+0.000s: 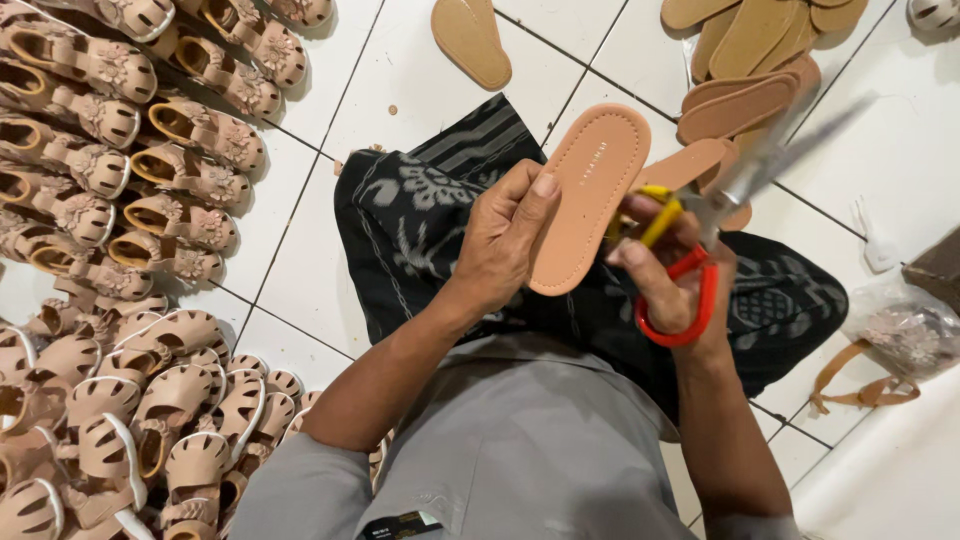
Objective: The person sits on the workshop floor and uses scissors to trim excess material from the edge of a foam sandal insole, rotating the insole to trim around its outline, then places the finished insole on the floor with a pile of other insoles and picks up the next one.
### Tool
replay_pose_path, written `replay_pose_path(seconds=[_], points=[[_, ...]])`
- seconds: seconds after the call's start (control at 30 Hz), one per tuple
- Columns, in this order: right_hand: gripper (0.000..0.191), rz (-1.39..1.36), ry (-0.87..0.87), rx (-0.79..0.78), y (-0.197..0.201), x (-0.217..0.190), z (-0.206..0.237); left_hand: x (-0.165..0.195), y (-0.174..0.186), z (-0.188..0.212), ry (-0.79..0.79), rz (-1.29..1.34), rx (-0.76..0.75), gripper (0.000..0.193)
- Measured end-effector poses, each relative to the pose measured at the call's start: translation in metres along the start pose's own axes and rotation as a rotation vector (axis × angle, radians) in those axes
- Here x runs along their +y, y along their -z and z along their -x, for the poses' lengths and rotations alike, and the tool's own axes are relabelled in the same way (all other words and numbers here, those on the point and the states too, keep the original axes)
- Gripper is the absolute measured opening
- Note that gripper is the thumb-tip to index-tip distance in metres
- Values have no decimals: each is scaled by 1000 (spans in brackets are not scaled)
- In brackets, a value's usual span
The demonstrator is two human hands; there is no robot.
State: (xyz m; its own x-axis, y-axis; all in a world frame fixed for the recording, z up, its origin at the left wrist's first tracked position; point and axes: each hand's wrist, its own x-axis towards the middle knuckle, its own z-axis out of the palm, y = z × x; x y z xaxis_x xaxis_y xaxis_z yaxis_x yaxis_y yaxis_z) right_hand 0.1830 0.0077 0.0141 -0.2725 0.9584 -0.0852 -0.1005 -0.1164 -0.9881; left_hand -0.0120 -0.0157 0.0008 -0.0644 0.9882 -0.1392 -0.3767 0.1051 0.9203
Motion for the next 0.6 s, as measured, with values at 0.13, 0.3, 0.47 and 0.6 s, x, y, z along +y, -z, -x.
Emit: replay_pose_path(seconds=[0.13,0.3,0.47,0.6], points=[[22,-13,-92,-150,1,3,-2,-5,2,1,20,34,13,31],[17,-67,-106,-104,6,21,6,-10,2,4,58,154,-30,32],[17,154,-41,-118,3,27,5,-10,0,3,37,160,-72,34],[25,195,-23,22,-2,7,3,-1,6,0,42,29,-60,34]])
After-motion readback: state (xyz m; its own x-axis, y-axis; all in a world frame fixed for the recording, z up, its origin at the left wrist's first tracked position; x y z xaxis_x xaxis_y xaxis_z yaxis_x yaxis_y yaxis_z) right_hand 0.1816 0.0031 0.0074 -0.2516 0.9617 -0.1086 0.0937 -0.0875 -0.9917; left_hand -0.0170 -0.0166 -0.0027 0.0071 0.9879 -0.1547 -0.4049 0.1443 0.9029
